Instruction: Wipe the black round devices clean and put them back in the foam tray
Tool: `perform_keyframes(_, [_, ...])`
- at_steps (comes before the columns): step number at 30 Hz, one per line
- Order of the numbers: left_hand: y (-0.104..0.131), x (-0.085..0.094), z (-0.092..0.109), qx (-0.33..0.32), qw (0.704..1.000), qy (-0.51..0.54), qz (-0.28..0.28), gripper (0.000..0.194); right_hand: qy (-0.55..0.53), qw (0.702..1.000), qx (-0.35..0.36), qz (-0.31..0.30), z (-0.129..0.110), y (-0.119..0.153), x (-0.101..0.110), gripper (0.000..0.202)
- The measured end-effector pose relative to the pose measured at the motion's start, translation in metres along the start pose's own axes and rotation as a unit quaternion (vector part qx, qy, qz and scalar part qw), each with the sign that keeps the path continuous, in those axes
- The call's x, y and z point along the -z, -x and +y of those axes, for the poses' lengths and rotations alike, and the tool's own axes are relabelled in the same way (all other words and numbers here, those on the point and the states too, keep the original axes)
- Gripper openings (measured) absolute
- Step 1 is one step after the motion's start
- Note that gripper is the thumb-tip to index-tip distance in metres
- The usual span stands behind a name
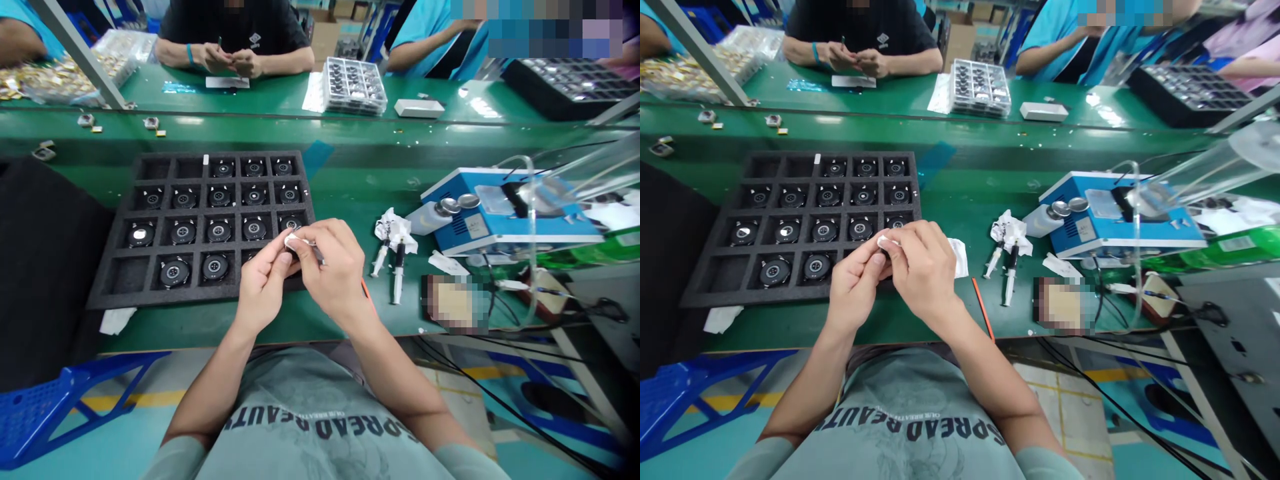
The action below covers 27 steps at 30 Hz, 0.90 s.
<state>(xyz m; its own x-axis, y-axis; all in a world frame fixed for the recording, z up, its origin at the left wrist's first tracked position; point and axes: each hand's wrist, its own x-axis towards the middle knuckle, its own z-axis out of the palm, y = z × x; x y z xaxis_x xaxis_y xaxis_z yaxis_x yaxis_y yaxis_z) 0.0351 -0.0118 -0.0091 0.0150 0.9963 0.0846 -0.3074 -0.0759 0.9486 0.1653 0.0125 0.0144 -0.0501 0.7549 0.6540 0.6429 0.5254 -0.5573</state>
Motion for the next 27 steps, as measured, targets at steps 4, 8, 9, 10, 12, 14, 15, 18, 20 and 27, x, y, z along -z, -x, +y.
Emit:
perform_keyframes(4, [0.000,0.001,0.000,0.018,0.999,0.030,0.006,0.044,0.065,0.997,-0.027,0.029,0.009,-0.009,0.008,0.019])
perform_keyframes(8, [-0.001,0.003,0.002,0.041,0.998,0.054,0.009,0.042,0.049,0.996,-0.047,0.056,0.022,-0.009,0.025,0.014])
perform_keyframes(9, [-0.001,0.003,0.002,0.042,0.997,0.058,0.009,0.041,0.037,0.997,-0.050,0.055,0.023,-0.008,0.029,0.014])
perform_keyframes(10, [-0.002,0.003,0.003,0.041,0.997,0.061,0.009,0.040,0.024,0.997,-0.051,0.049,0.022,-0.006,0.031,0.013])
perform_keyframes(12, [-0.002,0.003,0.003,0.040,0.997,0.062,0.012,0.039,-0.004,0.998,-0.052,0.024,0.019,-0.002,0.033,0.011])
perform_keyframes(14, [-0.002,0.003,0.004,0.044,0.997,0.058,0.016,0.040,-0.027,0.998,-0.052,-0.004,0.015,0.002,0.033,0.011])
perform_keyframes(15, [-0.001,0.003,0.004,0.046,0.997,0.056,0.017,0.041,-0.036,0.998,-0.051,-0.015,0.014,0.004,0.031,0.011])
perform_keyframes(18, [-0.001,0.003,0.003,0.042,0.997,0.060,0.012,0.041,-0.063,0.996,-0.042,-0.040,0.011,0.008,0.027,0.010])
perform_keyframes(20, [-0.001,0.003,0.003,0.035,0.997,0.065,0.003,0.039,-0.073,0.995,-0.038,-0.051,0.010,0.010,0.024,0.009])
perform_keyframes(27, [-0.001,0.002,0.002,0.023,0.999,0.049,-0.007,0.043,-0.054,0.997,-0.016,-0.049,0.006,0.012,0.019,0.009])
